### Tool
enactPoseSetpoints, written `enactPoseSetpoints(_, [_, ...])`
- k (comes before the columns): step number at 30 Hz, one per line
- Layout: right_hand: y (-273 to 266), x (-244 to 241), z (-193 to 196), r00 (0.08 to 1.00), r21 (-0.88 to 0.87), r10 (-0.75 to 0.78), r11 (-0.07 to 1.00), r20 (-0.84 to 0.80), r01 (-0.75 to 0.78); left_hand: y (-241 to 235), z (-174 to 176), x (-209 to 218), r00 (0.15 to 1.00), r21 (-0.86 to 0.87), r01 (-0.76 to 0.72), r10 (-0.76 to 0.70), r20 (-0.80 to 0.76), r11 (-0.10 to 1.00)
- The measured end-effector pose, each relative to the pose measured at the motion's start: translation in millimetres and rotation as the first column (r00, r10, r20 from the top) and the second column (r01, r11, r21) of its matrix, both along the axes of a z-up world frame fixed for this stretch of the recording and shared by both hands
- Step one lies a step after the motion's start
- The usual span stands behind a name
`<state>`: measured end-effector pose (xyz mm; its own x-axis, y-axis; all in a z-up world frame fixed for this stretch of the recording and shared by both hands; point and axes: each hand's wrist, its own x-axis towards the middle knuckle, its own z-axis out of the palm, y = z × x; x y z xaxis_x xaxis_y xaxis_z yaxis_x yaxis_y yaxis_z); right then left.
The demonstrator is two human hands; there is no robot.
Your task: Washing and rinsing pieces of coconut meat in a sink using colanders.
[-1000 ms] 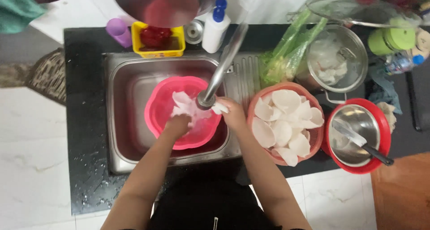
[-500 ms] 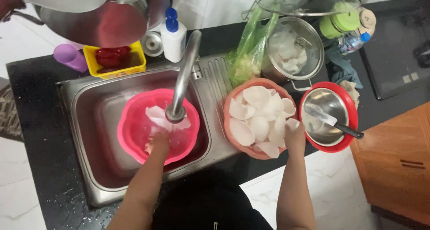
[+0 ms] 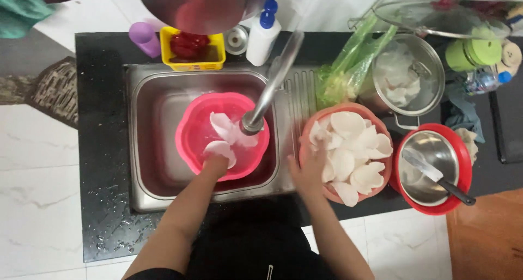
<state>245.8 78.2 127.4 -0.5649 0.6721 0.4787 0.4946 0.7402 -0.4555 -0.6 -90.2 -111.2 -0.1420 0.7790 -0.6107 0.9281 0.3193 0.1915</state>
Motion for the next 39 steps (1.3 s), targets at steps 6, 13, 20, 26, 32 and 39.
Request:
enactPoseSetpoints(6, [-51.2, -27.9, -24.5, 0.945, -0.566, 0.191, 0.824, 0.265, -0.008, 8.6, -33.0, 7.1, 0.995, 0.074, -0.040, 0.047, -0.091, 0.996])
enactPoseSetpoints(13, [-65.1, -15.3, -52.4, 0.912, -0.773, 0.242, 0.624, 0.332, 0.115, 37.1, 92.2, -1.4, 0.971, -0.020, -0.171, 0.165, -0.172, 0.985])
enactPoseSetpoints(20, [-42.7, 0.0, -53.9, 0.957, -0.740, 0.137, 0.664, 0.257, 0.103, 24.5, -77.7, -30.4, 0.787, -0.183, -0.588, 0.610, 0.095, 0.788])
enactPoseSetpoints(26, [-30.6, -33.3, -42.4, 0.962, -0.827, 0.107, 0.540, 0.250, 0.155, 48.1, 52.3, -33.7, 0.730, 0.094, -0.667, 0.623, 0.280, 0.739])
enactPoseSetpoints(32, [-20.1, -102.4, -67.5, 0.986, -0.989, -0.081, 0.025, -0.148, -0.147, 83.7, 170.1, -8.6, 0.487, 0.133, -0.812, 0.533, 0.692, 0.568])
enactPoseSetpoints(39, [-15.8, -119.4, -95.9, 0.986, -0.999, -0.161, 0.028, -0.048, -0.044, 76.9, 213.9, 6.9, 0.062, -0.080, -0.968, 0.534, 0.843, 0.240])
